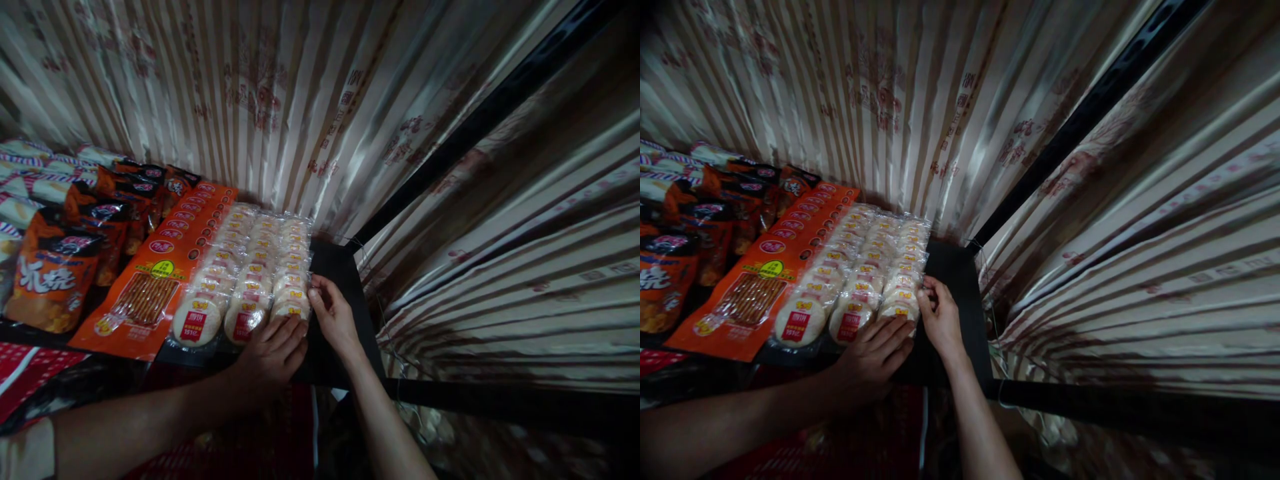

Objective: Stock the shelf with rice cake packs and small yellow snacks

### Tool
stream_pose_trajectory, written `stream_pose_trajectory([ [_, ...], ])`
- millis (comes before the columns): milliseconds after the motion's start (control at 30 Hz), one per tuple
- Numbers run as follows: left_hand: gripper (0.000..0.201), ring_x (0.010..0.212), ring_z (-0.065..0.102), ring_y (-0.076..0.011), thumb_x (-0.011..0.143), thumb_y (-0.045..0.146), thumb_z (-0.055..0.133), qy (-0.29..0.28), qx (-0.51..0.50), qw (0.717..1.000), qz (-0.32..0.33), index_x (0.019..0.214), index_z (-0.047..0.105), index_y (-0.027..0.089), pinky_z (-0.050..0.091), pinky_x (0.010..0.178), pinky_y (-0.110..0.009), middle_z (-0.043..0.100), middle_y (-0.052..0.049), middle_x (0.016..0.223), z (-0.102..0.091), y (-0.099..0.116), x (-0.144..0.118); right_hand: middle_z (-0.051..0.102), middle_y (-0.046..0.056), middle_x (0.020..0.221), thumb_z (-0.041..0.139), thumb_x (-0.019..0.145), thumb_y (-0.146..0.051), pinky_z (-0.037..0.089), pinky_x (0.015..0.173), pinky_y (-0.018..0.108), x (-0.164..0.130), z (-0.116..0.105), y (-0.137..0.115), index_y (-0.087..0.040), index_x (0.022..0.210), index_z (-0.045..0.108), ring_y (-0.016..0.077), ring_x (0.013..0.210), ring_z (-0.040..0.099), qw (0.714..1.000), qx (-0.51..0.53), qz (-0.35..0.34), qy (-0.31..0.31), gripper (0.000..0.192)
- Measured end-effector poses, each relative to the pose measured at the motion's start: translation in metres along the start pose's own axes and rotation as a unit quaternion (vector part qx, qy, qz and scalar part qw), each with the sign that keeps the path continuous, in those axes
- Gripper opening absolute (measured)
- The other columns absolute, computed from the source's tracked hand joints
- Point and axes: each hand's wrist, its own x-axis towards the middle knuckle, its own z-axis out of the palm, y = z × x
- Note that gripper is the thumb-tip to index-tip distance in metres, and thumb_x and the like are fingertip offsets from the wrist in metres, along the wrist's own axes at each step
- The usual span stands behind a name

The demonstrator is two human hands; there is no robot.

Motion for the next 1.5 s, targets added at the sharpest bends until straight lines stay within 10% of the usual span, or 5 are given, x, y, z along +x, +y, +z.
stream_pose_trajectory([
  [567,0.031,0.127,0.043,-0.0279,0.09,0.026,0.044,-0.011,-0.016,1.0,0.003,0.113,0.059,0.011,0.035,0.104,-0.044,0.054,-0.015,0.132,-0.003,-0.006,-0.006,0.056,-0.002,0.057,0.053,0.08,-0.059,0.038,0.053,0.023,-0.005,-0.018,-0.005,-0.023,0.072,0.052,0.0138,0.052,0.054,0.991,-0.07,0.067,-0.089,0.037],
  [1000,0.038,0.128,0.042,-0.0272,0.089,0.034,0.049,-0.073,-0.024,0.997,0.018,0.118,0.057,0.012,0.035,0.103,-0.041,0.052,-0.014,0.134,-0.006,0.005,-0.019,0.053,-0.003,0.053,0.051,0.083,-0.058,0.036,0.052,0.022,-0.005,-0.018,-0.007,-0.021,0.068,0.053,0.0114,0.051,0.05,0.996,-0.089,0.028,-0.018,0.04],
  [1500,0.024,0.114,0.05,-0.0228,0.091,0.016,0.043,0.015,-0.058,0.998,0.02,0.107,0.06,0.01,0.046,0.092,-0.037,0.062,-0.012,0.116,-0.031,-0.022,-0.009,0.052,-0.002,0.054,0.052,0.083,-0.056,0.038,0.052,0.022,-0.017,-0.023,-0.017,-0.02,0.063,0.053,0.0108,0.051,0.048,0.995,-0.051,-0.01,0.091,0.041],
])
